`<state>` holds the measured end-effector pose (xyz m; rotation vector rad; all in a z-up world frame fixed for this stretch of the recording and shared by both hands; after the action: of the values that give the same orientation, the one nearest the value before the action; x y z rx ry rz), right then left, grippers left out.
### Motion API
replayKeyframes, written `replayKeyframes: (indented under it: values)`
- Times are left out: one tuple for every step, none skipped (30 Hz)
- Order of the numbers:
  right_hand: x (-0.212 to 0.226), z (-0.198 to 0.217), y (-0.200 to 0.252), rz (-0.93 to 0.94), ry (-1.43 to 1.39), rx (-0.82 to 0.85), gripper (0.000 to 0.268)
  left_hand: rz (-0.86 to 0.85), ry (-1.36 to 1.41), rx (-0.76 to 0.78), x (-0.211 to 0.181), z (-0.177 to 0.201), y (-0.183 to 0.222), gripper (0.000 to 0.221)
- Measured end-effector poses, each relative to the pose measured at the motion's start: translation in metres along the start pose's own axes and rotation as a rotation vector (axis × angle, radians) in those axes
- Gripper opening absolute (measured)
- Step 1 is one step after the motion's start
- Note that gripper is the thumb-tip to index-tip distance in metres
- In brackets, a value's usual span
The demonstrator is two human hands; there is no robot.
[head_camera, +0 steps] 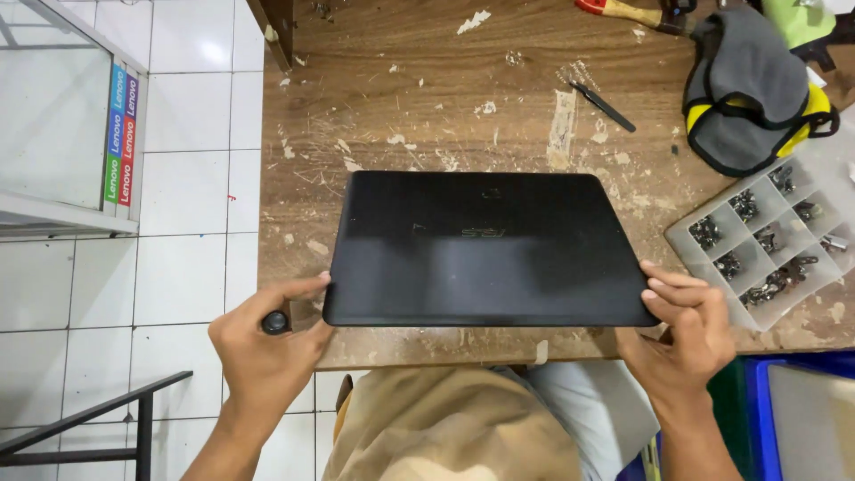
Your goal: Securing the back cover of a laptop by snapping it into place and fastening it with screws using a screwdriver.
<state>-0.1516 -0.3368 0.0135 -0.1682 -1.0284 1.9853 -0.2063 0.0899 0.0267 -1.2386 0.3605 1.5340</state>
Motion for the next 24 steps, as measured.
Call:
replayKeyframes:
  values:
    - [-0.001, -0.004, 0.008, -0.016, 0.019, 0.020, 0.028, 0.026, -0.001, 0.034, 0.006, -0.003, 0.006, 0.022]
    - [-0.002, -0.007, 0.016, -0.034, 0.042, 0.039, 0.022, 0.051, 0.000, 0.069, 0.012, -0.006, 0.012, 0.025]
    - [-0.001, -0.007, 0.020, -0.036, 0.043, 0.040, 0.022, 0.051, 0.001, 0.072, 0.016, -0.006, 0.014, 0.025]
    - [0.000, -0.012, 0.025, -0.035, 0.004, 0.096, 0.020, 0.069, -0.036, 0.121, 0.022, -0.009, 0.017, 0.031]
    - [0.001, -0.016, 0.029, -0.034, -0.035, 0.152, 0.019, 0.087, -0.073, 0.171, 0.028, -0.012, 0.020, 0.037]
    - [0.001, -0.015, 0.031, -0.034, -0.035, 0.150, 0.019, 0.086, -0.073, 0.170, 0.030, -0.012, 0.021, 0.037]
    - [0.002, -0.018, 0.032, -0.017, -0.061, 0.200, 0.021, 0.095, -0.070, 0.180, 0.033, -0.014, 0.023, 0.039]
    - [0.004, -0.020, 0.035, -0.002, -0.088, 0.251, 0.023, 0.107, -0.068, 0.192, 0.036, -0.015, 0.025, 0.041]
    - [0.006, -0.019, 0.035, -0.004, -0.089, 0.252, 0.023, 0.107, -0.069, 0.194, 0.042, -0.014, 0.029, 0.041]
    - [0.007, -0.020, 0.035, -0.002, -0.097, 0.277, 0.027, 0.118, -0.074, 0.212, 0.048, -0.016, 0.032, 0.045]
    - [0.009, -0.022, 0.034, -0.001, -0.105, 0.302, 0.030, 0.128, -0.079, 0.231, 0.054, -0.017, 0.034, 0.051]
    - [0.010, -0.021, 0.035, -0.002, -0.104, 0.302, 0.030, 0.128, -0.079, 0.232, 0.054, -0.017, 0.034, 0.051]
    - [0.011, -0.021, 0.036, 0.008, -0.094, 0.318, 0.033, 0.158, -0.108, 0.254, 0.057, -0.018, 0.035, 0.056]
    - [0.013, -0.022, 0.037, 0.018, -0.084, 0.335, 0.036, 0.189, -0.138, 0.275, 0.060, -0.018, 0.035, 0.061]
    - [0.014, -0.022, 0.040, 0.017, -0.084, 0.335, 0.036, 0.189, -0.138, 0.277, 0.061, -0.019, 0.035, 0.061]
    - [0.014, -0.022, 0.041, 0.019, -0.088, 0.334, 0.037, 0.207, -0.141, 0.279, 0.063, -0.019, 0.035, 0.063]
    - [0.015, -0.022, 0.043, 0.022, -0.091, 0.334, 0.038, 0.225, -0.143, 0.282, 0.066, -0.020, 0.035, 0.064]
    - [0.014, -0.023, 0.044, 0.021, -0.091, 0.334, 0.038, 0.225, -0.143, 0.282, 0.067, -0.020, 0.036, 0.064]
    - [0.014, -0.024, 0.046, 0.018, -0.103, 0.342, 0.039, 0.251, -0.183, 0.295, 0.071, -0.022, 0.037, 0.067]
    - [0.013, -0.024, 0.048, 0.012, -0.113, 0.350, 0.040, 0.276, -0.223, 0.311, 0.075, -0.023, 0.038, 0.070]
    - [0.011, -0.024, 0.049, 0.009, -0.111, 0.350, 0.040, 0.275, -0.222, 0.315, 0.075, -0.024, 0.037, 0.070]
    - [0.009, -0.026, 0.050, 0.008, -0.127, 0.365, 0.041, 0.274, -0.248, 0.333, 0.077, -0.025, 0.037, 0.073]
    - [0.008, -0.027, 0.051, 0.007, -0.143, 0.381, 0.041, 0.274, -0.274, 0.350, 0.078, -0.026, 0.037, 0.076]
    - [0.007, -0.027, 0.049, 0.007, -0.143, 0.380, 0.041, 0.273, -0.273, 0.350, 0.076, -0.026, 0.034, 0.076]
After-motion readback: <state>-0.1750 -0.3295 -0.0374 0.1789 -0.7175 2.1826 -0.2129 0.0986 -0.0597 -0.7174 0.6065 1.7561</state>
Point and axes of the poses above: each hand's wrist, its own y-axis away from the middle knuckle, its own z-axis out of the back of the hand, x = y × z, the point moved 9 cm from there along -y, towards the middle knuckle, and after that the axes turned 9 degrees about y, right-handed, at the moved point
